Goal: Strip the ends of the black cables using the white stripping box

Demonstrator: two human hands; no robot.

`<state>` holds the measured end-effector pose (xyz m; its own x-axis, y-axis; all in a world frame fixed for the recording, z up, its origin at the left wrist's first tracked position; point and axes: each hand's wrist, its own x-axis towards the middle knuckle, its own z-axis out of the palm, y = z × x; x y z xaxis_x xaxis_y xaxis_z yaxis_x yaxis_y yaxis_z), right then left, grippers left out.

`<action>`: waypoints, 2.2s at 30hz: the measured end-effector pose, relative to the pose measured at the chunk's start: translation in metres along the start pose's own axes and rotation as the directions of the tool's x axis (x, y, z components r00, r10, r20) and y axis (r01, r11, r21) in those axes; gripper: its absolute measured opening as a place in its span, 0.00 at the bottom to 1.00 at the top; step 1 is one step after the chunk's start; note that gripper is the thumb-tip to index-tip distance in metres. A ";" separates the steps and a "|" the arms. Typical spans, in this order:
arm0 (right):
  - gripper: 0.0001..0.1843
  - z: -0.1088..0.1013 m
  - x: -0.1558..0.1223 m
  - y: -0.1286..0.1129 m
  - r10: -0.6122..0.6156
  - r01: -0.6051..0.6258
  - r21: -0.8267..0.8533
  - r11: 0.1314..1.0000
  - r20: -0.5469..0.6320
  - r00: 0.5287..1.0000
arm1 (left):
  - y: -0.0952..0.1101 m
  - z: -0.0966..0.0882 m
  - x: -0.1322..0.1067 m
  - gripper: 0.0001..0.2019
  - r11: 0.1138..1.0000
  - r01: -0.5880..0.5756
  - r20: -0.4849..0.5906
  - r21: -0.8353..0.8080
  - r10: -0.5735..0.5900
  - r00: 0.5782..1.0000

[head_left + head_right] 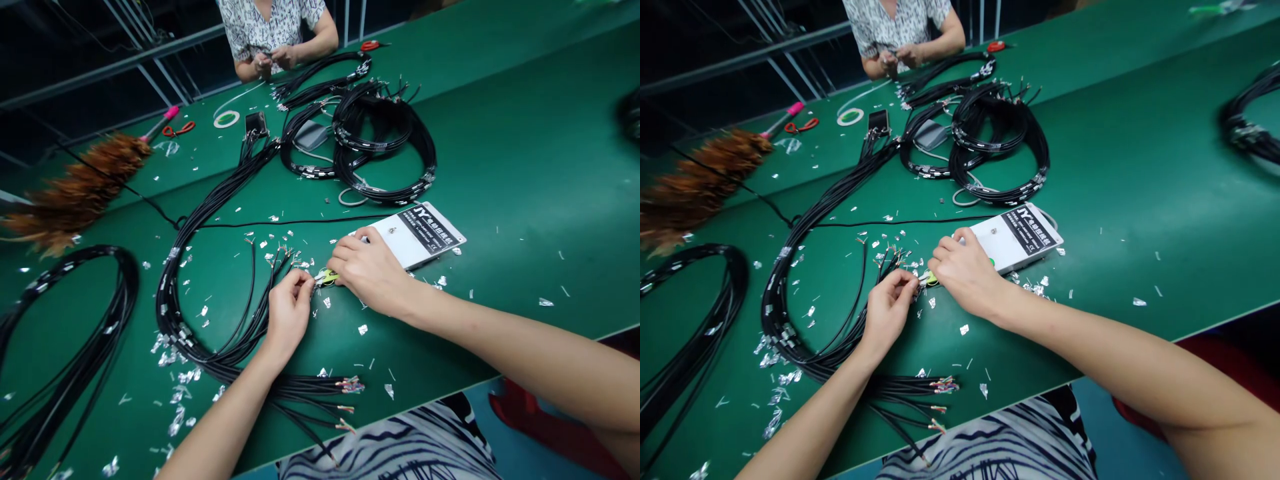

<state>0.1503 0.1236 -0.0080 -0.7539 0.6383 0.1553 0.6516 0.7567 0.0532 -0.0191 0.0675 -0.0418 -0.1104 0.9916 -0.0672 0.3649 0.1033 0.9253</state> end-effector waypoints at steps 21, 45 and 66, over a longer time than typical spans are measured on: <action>0.15 0.010 -0.099 0.008 0.277 -0.174 0.246 0.954 -0.490 0.826 | -0.001 -0.005 -0.002 0.08 0.997 -0.042 -0.022 0.062 0.043 0.999; 0.14 0.019 -0.110 -0.083 -0.125 0.211 0.736 0.643 -0.171 0.977 | -0.032 -0.097 -0.023 0.13 0.121 -0.248 0.174 0.961 0.432 0.885; 0.09 0.011 -0.093 -0.073 0.234 0.013 0.894 0.448 -0.132 0.963 | 0.024 -0.058 -0.082 0.05 0.955 -0.186 0.426 0.231 0.072 0.902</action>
<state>0.1721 0.0106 -0.0376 -0.5624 0.7736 0.2919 0.2077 0.4739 -0.8558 -0.0552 -0.0154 0.0071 0.3211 0.9347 -0.1527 0.5826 -0.0678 0.8099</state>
